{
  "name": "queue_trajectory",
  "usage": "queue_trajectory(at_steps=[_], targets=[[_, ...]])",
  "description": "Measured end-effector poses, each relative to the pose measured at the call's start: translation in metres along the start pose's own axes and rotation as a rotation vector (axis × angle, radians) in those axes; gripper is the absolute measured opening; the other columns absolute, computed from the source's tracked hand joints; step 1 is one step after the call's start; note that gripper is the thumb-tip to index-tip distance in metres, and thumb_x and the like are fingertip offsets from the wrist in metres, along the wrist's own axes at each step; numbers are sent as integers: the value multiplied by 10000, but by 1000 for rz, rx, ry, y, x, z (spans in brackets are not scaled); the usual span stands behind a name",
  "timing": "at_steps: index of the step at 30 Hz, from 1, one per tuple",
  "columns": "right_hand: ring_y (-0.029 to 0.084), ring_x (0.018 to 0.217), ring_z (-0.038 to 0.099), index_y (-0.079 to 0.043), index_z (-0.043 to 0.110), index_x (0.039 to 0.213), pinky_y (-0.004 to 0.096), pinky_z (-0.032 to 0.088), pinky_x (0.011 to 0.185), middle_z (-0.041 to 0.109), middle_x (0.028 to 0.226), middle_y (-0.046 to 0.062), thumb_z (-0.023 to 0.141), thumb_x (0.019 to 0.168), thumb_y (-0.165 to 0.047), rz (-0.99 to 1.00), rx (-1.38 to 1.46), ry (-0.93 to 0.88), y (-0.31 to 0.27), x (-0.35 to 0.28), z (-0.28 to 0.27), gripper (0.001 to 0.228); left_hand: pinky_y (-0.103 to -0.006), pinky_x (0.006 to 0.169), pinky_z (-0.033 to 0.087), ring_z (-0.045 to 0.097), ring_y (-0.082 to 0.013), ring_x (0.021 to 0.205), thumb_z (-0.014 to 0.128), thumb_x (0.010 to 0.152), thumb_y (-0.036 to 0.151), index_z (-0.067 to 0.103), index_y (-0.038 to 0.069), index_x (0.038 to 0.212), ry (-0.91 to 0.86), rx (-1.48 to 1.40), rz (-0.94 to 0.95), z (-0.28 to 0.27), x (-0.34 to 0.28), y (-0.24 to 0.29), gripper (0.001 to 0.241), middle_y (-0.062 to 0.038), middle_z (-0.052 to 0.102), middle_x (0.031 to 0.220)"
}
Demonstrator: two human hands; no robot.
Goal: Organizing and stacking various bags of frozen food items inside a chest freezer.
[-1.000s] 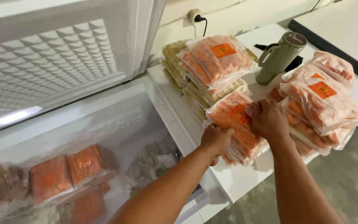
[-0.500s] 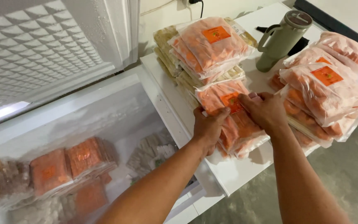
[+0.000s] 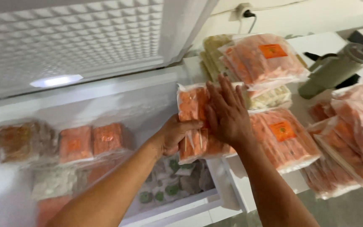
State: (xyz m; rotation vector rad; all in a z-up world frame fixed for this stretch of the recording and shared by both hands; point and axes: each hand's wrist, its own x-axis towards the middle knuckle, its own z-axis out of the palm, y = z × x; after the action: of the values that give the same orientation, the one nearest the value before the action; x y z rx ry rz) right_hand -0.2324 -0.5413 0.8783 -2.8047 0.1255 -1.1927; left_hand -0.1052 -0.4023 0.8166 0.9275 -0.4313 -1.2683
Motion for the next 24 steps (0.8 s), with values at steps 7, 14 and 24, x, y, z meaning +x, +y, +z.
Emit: queue_trajectory(at_steps=[7,14,24], targets=[[418,916,699,-56,691,1254,534,548,818,730,988,216,513,1093,-257,657,166,-171,-14,3,105,313,-359,905,590,706,-182,1026,759,867,172,675,24,1230,257,151,59,-71,-90,-6,401,-90,744,1135],[337,1039,696,-38,628,1241,458,540,872,701,1157,223,517,1046,-176,-114,502,-1,-181,29,119,264,-346,875,578,709,-173,1024,719,820,158,655,54,1275,564,557,81,-121,-154,-22,471,-78,756,1130],[250,890,765,-12,682,1179,361,588,778,755,1064,134,534,1048,-231,659,729,-239,-123,-41,263,295,-353,854,568,712,-192,996,792,801,248,705,38,1244,578,354,-48,-189,-223,-29,499,-69,763,1100]])
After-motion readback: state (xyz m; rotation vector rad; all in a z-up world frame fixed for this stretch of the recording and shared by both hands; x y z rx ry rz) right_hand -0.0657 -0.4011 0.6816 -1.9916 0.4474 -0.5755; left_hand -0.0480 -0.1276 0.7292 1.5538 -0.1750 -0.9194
